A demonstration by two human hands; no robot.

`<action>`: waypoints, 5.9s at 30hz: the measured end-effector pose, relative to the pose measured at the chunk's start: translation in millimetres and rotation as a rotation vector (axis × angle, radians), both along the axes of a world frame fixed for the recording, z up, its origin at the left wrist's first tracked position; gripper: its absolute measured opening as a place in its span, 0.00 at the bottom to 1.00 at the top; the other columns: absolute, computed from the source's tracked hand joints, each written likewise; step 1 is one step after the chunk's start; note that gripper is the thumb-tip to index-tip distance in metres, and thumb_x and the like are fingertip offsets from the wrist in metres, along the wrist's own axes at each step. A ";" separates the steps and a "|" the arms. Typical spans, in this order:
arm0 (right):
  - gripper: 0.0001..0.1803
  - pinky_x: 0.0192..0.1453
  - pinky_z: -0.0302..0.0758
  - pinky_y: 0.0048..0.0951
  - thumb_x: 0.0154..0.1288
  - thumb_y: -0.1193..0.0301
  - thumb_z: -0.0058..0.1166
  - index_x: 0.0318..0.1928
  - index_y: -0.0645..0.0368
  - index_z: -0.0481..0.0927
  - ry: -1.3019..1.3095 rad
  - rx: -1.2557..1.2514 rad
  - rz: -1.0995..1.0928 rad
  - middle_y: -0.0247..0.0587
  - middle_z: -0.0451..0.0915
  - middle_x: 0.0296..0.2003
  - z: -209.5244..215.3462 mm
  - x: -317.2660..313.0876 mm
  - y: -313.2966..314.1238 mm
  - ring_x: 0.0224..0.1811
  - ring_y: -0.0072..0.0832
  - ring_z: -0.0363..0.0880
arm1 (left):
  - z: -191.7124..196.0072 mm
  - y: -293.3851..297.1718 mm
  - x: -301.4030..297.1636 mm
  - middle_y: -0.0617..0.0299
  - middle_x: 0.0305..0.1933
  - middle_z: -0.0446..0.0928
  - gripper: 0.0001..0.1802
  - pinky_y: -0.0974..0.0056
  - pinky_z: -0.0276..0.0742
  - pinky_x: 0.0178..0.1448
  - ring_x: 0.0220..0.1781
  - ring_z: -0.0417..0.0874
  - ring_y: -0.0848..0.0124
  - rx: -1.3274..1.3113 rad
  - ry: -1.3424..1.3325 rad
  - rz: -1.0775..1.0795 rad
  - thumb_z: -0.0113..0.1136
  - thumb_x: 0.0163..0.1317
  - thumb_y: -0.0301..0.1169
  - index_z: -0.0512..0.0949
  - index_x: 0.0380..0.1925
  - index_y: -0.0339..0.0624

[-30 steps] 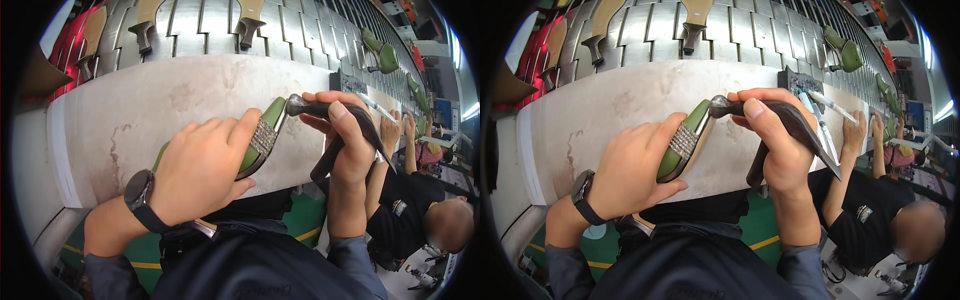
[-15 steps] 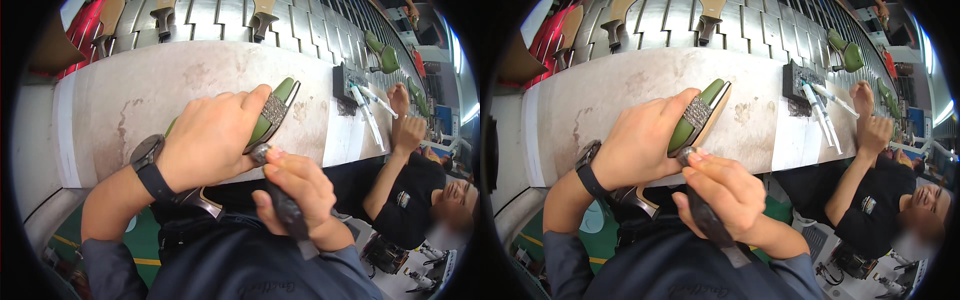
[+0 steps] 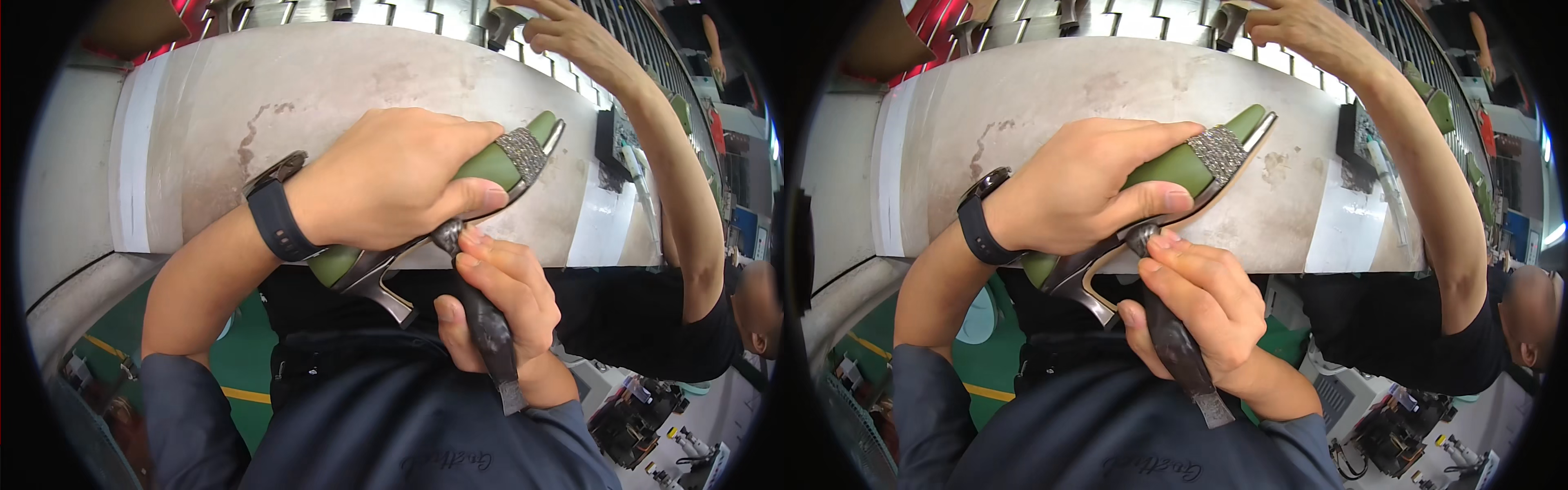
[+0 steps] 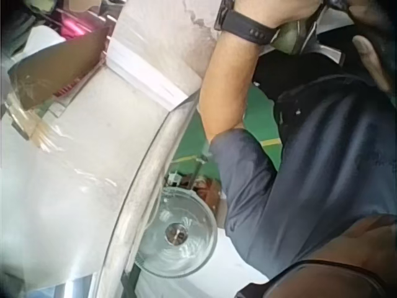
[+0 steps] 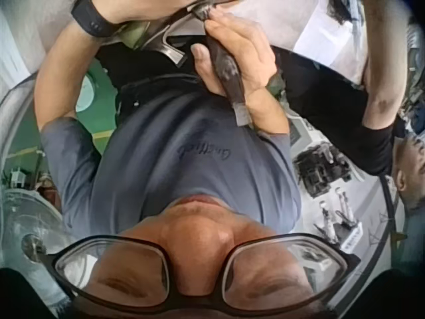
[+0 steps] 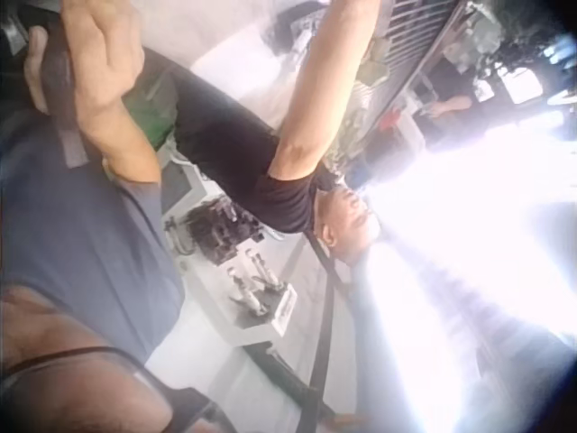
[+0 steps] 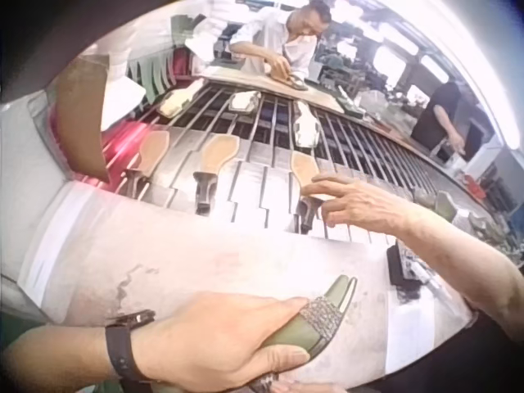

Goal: The person assembles high-heeled shoes by picking shoe uppers on lasts and shoe soles from a conveyor belt, pressing the soles onto the uppers by hand, and hammering the edges using a hammer.

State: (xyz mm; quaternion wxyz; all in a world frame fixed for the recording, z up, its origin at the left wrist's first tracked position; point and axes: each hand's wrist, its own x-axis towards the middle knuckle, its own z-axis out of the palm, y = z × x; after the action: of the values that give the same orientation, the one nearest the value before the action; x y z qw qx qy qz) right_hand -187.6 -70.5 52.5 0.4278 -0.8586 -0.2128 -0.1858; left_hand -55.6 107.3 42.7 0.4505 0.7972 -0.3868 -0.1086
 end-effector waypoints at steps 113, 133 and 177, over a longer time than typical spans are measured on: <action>0.19 0.68 0.82 0.43 0.67 0.72 0.60 0.53 0.74 0.82 0.714 0.775 0.287 0.67 0.88 0.50 6.9 42.0 -51.2 0.57 0.46 0.89 | -93.1 0.0 -116.4 0.43 0.77 0.67 0.51 0.22 0.57 0.81 0.80 0.71 0.45 0.027 -0.921 0.513 0.72 0.69 0.53 0.55 0.79 0.40; 0.24 0.62 0.84 0.44 0.58 0.63 0.68 0.45 0.74 0.84 0.794 0.199 0.152 0.61 0.88 0.43 61.1 52.3 -36.2 0.49 0.48 0.90 | -88.3 -1.9 -120.0 0.47 0.73 0.74 0.39 0.22 0.60 0.80 0.77 0.75 0.49 0.002 -0.861 0.527 0.68 0.74 0.49 0.62 0.74 0.42; 0.16 0.71 0.80 0.47 0.68 0.79 0.63 0.54 0.71 0.79 0.731 0.673 0.160 0.66 0.86 0.53 32.4 33.7 -40.9 0.64 0.51 0.86 | -105.0 -15.9 -124.4 0.59 0.74 0.74 0.23 0.20 0.55 0.82 0.78 0.75 0.58 -0.122 -0.795 0.641 0.56 0.80 0.37 0.68 0.70 0.50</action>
State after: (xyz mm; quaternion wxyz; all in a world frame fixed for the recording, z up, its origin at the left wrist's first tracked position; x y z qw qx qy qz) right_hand -153.9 -111.4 84.9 0.7406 -0.6628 -0.0425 0.1020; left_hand -180.0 91.4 -62.3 0.3248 0.8277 -0.2699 0.3695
